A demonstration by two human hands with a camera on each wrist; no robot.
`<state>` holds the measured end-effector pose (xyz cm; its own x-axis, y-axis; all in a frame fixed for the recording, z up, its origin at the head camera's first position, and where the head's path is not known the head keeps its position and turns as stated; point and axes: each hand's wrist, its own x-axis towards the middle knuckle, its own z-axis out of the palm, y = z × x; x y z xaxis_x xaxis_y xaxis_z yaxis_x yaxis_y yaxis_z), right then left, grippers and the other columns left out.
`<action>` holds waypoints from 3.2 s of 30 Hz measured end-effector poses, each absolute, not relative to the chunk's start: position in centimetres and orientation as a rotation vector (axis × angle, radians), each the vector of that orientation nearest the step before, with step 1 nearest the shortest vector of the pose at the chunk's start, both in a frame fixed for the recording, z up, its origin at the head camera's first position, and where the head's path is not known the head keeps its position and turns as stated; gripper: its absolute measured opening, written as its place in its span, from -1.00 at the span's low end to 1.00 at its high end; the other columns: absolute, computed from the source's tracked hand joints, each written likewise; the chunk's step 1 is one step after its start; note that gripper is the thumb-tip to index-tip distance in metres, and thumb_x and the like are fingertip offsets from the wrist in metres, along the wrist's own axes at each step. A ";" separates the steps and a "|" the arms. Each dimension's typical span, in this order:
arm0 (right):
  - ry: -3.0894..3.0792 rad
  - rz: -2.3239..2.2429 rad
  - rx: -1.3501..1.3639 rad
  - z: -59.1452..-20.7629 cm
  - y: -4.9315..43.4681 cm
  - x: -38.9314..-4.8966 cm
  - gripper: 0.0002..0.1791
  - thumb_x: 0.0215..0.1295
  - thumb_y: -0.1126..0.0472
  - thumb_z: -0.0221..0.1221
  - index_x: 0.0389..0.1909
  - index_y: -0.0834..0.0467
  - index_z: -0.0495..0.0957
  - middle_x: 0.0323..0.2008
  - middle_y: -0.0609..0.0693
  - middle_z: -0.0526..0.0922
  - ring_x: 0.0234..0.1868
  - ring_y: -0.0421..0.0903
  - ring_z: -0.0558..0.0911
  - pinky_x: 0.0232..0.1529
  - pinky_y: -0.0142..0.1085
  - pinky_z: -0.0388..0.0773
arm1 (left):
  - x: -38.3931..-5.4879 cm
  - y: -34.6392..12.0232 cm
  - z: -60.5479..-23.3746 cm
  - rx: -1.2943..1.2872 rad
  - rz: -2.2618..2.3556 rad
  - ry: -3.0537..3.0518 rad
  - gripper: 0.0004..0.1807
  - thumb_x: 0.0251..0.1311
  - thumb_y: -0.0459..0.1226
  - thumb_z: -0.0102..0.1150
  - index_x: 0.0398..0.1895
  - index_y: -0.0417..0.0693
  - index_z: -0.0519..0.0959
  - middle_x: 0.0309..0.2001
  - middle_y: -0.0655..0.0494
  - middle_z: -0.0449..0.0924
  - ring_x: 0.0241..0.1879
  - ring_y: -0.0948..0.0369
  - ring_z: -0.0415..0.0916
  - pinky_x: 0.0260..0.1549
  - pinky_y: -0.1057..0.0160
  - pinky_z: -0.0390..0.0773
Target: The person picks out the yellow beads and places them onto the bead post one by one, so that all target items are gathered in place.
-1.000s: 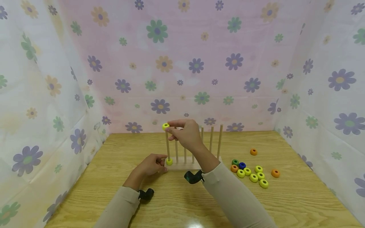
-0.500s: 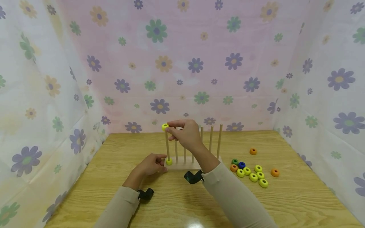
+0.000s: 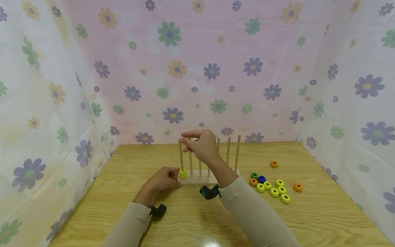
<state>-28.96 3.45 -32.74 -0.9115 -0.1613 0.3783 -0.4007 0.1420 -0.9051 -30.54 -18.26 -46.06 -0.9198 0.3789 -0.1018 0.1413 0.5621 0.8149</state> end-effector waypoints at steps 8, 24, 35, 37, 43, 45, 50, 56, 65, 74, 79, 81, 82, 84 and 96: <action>-2.224 1.856 0.549 -32.8 3.5 -29.0 -0.83 0.34 0.11 0.41 -0.09 -0.03 0.82 0.03 -0.02 0.78 -0.37 0.21 0.80 -0.72 -0.40 0.30 | -30.4 -18.0 -45.8 0.420 1.284 2.545 -0.23 0.17 -0.34 0.49 0.48 -0.20 0.43 -0.24 0.01 0.58 -0.37 0.16 0.42 -0.43 0.25 0.44; -2.248 1.788 0.552 -32.8 4.2 -28.2 -0.81 0.33 0.06 0.41 -0.05 -0.12 0.80 0.05 -0.11 0.77 -0.47 -0.05 0.79 -0.75 -0.39 0.23 | -30.5 -18.2 -45.9 0.436 1.296 2.529 -0.21 0.17 -0.33 0.50 0.49 -0.20 0.41 -0.25 0.00 0.57 -0.39 0.17 0.41 -0.44 0.25 0.43; -2.212 1.785 0.616 -33.6 6.3 -27.6 -0.74 0.29 -0.02 0.43 -0.01 -0.19 0.78 0.21 -0.17 0.65 -0.45 0.01 0.79 -0.75 -0.35 0.22 | -30.2 -18.0 -45.7 0.426 1.275 2.543 -0.22 0.19 -0.31 0.49 0.49 -0.18 0.42 -0.23 0.01 0.58 -0.36 0.16 0.42 -0.42 0.26 0.44; -2.220 1.780 0.622 -33.6 6.7 -27.4 -0.74 0.29 -0.02 0.43 -0.01 -0.19 0.77 0.21 -0.18 0.65 -0.44 0.02 0.79 -0.75 -0.35 0.23 | -30.2 -18.0 -45.7 0.422 1.272 2.550 -0.23 0.18 -0.32 0.49 0.48 -0.18 0.42 -0.23 0.02 0.58 -0.35 0.16 0.43 -0.41 0.24 0.44; -2.251 1.738 0.685 -33.9 7.9 -26.7 -0.70 0.33 0.01 0.41 0.07 -0.11 0.77 0.21 -0.14 0.66 -0.42 0.02 0.79 -0.77 -0.33 0.22 | -30.2 -17.9 -45.8 0.416 1.280 2.555 -0.23 0.17 -0.34 0.50 0.47 -0.17 0.44 -0.23 0.01 0.58 -0.34 0.15 0.42 -0.41 0.24 0.44; -2.253 1.740 0.708 -34.2 8.3 -26.5 -0.69 0.33 0.01 0.41 0.08 -0.11 0.76 0.22 -0.13 0.65 -0.42 0.02 0.79 -0.78 -0.31 0.24 | -30.3 -17.9 -45.8 0.415 1.286 2.551 -0.23 0.17 -0.35 0.49 0.48 -0.18 0.43 -0.23 0.00 0.58 -0.34 0.15 0.42 -0.41 0.24 0.44; -2.257 1.737 0.709 -34.9 9.2 -26.3 -0.73 0.32 0.01 0.41 0.03 -0.18 0.77 0.27 -0.10 0.62 -0.43 -0.01 0.79 -0.76 -0.31 0.27 | -30.2 -18.0 -45.9 0.432 1.301 2.539 -0.23 0.19 -0.36 0.48 0.49 -0.20 0.41 -0.22 -0.01 0.57 -0.33 0.15 0.41 -0.42 0.25 0.43; -2.309 1.721 0.681 -35.5 10.2 -25.9 -0.73 0.33 0.05 0.41 0.03 -0.13 0.77 0.09 0.02 0.75 -0.42 0.05 0.79 -0.77 -0.36 0.19 | -30.1 -18.0 -45.8 0.454 1.292 2.543 -0.23 0.19 -0.36 0.47 0.49 -0.22 0.40 -0.23 -0.01 0.57 -0.33 0.15 0.40 -0.43 0.27 0.42; -2.386 1.681 0.687 -36.6 11.3 -25.3 -0.71 0.31 -0.01 0.41 0.04 -0.17 0.77 -0.36 -0.04 0.82 -0.44 -0.01 0.78 -0.76 -0.34 0.18 | -30.2 -17.8 -45.8 0.450 1.289 2.547 -0.21 0.18 -0.35 0.49 0.49 -0.22 0.40 -0.22 0.01 0.57 -0.30 0.15 0.41 -0.39 0.26 0.42; -2.398 1.680 0.732 -37.5 12.3 -25.3 -0.71 0.32 0.00 0.41 0.04 -0.13 0.77 -0.37 -0.01 0.81 -0.43 -0.02 0.78 -0.77 -0.34 0.14 | -30.2 -17.9 -45.8 0.461 1.268 2.565 -0.23 0.19 -0.36 0.48 0.48 -0.23 0.41 -0.22 0.02 0.58 -0.30 0.16 0.42 -0.39 0.28 0.43; -2.456 1.609 0.761 -38.3 13.2 -25.1 -0.75 0.32 -0.04 0.41 0.00 -0.21 0.77 -0.30 -0.08 0.82 -0.42 -0.06 0.78 -0.77 -0.32 0.22 | -30.1 -17.8 -45.8 0.474 1.280 2.552 -0.22 0.19 -0.36 0.47 0.49 -0.25 0.39 -0.22 0.01 0.58 -0.29 0.16 0.42 -0.37 0.27 0.44; -2.482 1.578 0.778 -38.7 13.5 -25.0 -0.77 0.32 -0.05 0.41 -0.03 -0.20 0.78 -0.28 -0.10 0.82 -0.42 -0.09 0.78 -0.74 -0.30 0.34 | -30.1 -17.9 -45.8 0.469 1.280 2.549 -0.22 0.19 -0.36 0.48 0.49 -0.25 0.39 -0.21 0.01 0.58 -0.28 0.16 0.42 -0.36 0.26 0.44; -2.491 1.564 0.789 -38.8 13.7 -24.9 -0.77 0.32 -0.05 0.40 -0.03 -0.18 0.78 -0.28 -0.11 0.82 -0.41 -0.10 0.78 -0.71 -0.29 0.41 | -30.1 -17.9 -45.8 0.465 1.281 2.548 -0.21 0.19 -0.36 0.48 0.49 -0.25 0.39 -0.21 0.01 0.58 -0.28 0.16 0.43 -0.34 0.26 0.45; -2.503 1.542 0.804 -39.1 14.0 -24.8 -0.77 0.32 -0.05 0.41 -0.05 -0.13 0.78 -0.32 -0.10 0.81 -0.41 -0.12 0.78 -0.63 -0.25 0.53 | -30.2 -17.9 -45.8 0.463 1.278 2.554 -0.21 0.18 -0.35 0.48 0.49 -0.24 0.39 -0.21 0.02 0.58 -0.27 0.16 0.43 -0.32 0.25 0.45; -2.569 1.497 0.838 -40.0 16.2 -24.4 -0.86 0.32 -0.02 0.41 -0.13 -0.18 0.78 -0.32 -0.07 0.80 -0.38 -0.12 0.76 -0.38 -0.19 0.69 | -30.1 -17.8 -45.7 0.455 1.270 2.558 -0.23 0.20 -0.34 0.48 0.49 -0.21 0.41 -0.19 0.03 0.60 -0.25 0.16 0.45 -0.29 0.25 0.47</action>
